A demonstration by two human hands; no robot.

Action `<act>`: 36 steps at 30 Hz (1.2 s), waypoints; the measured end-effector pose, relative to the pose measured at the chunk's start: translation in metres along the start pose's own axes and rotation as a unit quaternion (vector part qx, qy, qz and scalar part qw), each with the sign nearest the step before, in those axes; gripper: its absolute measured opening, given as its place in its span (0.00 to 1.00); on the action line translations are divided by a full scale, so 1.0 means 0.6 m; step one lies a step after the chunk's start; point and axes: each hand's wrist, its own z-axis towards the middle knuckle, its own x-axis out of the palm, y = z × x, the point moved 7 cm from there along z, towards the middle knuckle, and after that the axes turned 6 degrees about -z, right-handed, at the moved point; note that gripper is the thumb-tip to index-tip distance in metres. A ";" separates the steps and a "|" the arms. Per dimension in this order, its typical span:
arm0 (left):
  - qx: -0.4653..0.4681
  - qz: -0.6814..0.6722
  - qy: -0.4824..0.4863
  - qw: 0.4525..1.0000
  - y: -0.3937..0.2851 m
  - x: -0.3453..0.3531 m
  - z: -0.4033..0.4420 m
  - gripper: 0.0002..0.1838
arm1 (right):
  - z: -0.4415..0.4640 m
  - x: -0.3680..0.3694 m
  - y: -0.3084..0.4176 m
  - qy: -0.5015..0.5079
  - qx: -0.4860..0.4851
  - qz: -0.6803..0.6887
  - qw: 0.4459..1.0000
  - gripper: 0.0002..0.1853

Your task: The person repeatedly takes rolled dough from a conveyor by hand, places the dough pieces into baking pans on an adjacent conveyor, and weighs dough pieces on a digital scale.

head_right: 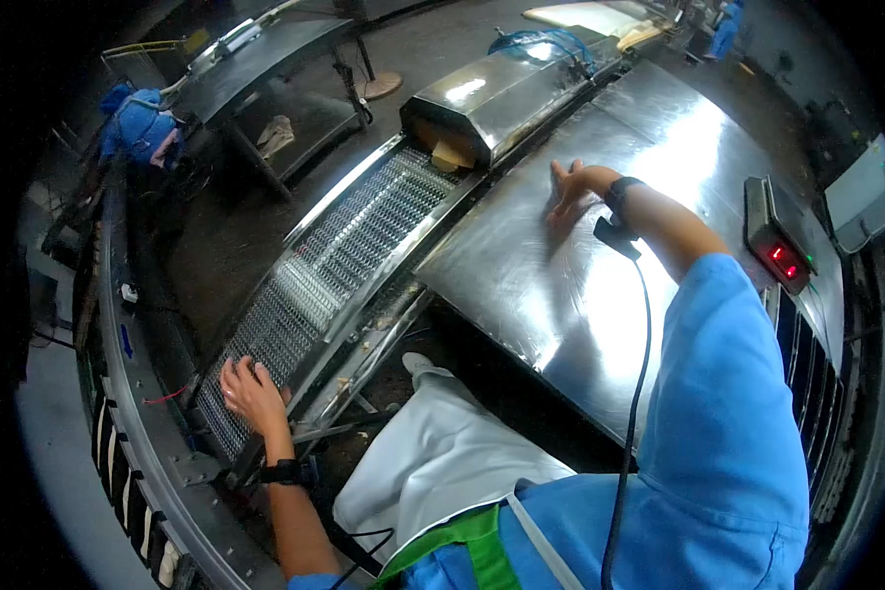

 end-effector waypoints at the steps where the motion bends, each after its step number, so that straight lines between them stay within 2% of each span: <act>1: 0.009 -0.005 -0.029 1.000 -0.004 -0.008 -0.003 0.13 | -0.001 -0.007 -0.004 0.000 0.005 0.027 1.000 0.62; 3: 0.007 -0.028 -0.062 0.998 -0.032 0.008 -0.003 0.12 | -0.011 -0.054 -0.033 -0.009 0.022 0.039 0.999 0.62; 5: -0.003 -0.015 -0.026 1.000 -0.014 -0.006 -0.003 0.14 | -0.037 -0.047 -0.002 0.017 0.030 0.079 0.996 0.62; 6: 0.014 -0.005 -0.038 0.999 0.003 -0.027 0.011 0.13 | -0.024 -0.031 0.026 0.008 0.035 0.105 0.994 0.63; 9: 0.014 -0.025 -0.031 0.999 -0.012 -0.019 0.009 0.13 | 0.000 -0.026 0.009 -0.027 0.041 0.087 0.995 0.63; 10: 0.024 -0.017 -0.056 0.998 -0.014 -0.015 0.009 0.11 | 0.005 -0.032 0.016 -0.067 0.028 0.081 0.994 0.54; 11: 0.018 -0.018 -0.059 0.998 -0.011 -0.010 0.007 0.11 | 0.014 -0.038 0.019 -0.072 0.026 0.077 0.994 0.54; 12: 0.019 -0.021 -0.056 0.998 -0.012 -0.006 0.005 0.11 | 0.002 -0.055 0.073 -0.096 -0.158 -0.012 0.983 0.46; 14: 0.015 -0.022 -0.050 0.998 -0.015 -0.011 0.007 0.11 | -0.053 -0.092 0.164 -0.142 -0.290 -0.060 0.945 0.35; 15: 0.016 -0.020 -0.054 0.998 -0.015 -0.014 0.009 0.11 | -0.084 -0.123 0.208 -0.167 -0.242 -0.022 0.955 0.31; 17: 0.028 -0.019 -0.049 0.998 -0.012 -0.013 0.012 0.11 | -0.141 -0.180 0.285 -0.367 -0.302 0.062 0.877 0.25; 19: 0.026 -0.013 -0.048 0.998 -0.010 -0.017 0.017 0.11 | -0.156 -0.205 0.359 -0.455 -0.285 0.001 0.844 0.25; 22: 0.017 -0.023 -0.028 0.999 -0.006 -0.003 0.022 0.11 | -0.140 -0.204 0.448 -0.396 -0.282 -0.148 0.861 0.21; 25: 0.011 -0.050 -0.038 0.998 -0.007 0.003 0.041 0.11 | -0.103 -0.213 0.506 -0.371 -0.271 -0.211 0.863 0.21; 27: 0.002 -0.036 -0.028 0.999 0.005 -0.006 0.053 0.11 | -0.110 -0.219 0.531 -0.335 -0.263 -0.203 0.882 0.24; 29: -0.009 -0.031 -0.030 0.999 0.013 -0.016 0.068 0.11 | -0.181 -0.257 0.528 -0.312 -0.313 -0.127 0.888 0.24; 30: -0.004 -0.039 -0.019 0.999 0.017 -0.020 0.073 0.11 | -0.182 -0.271 0.516 -0.342 -0.344 -0.048 0.873 0.26; 33: 0.009 -0.058 -0.037 0.998 0.024 -0.028 0.097 0.11 | -0.263 -0.345 0.436 -0.439 -0.368 0.116 0.811 0.27; 35: 0.020 -0.048 -0.010 0.999 0.034 -0.039 0.104 0.11 | -0.314 -0.343 0.346 -0.465 -0.388 0.266 0.750 0.26; 36: 0.024 -0.031 -0.009 0.999 0.037 -0.043 0.109 0.11 | -0.341 -0.338 0.308 -0.402 -0.382 0.338 0.761 0.24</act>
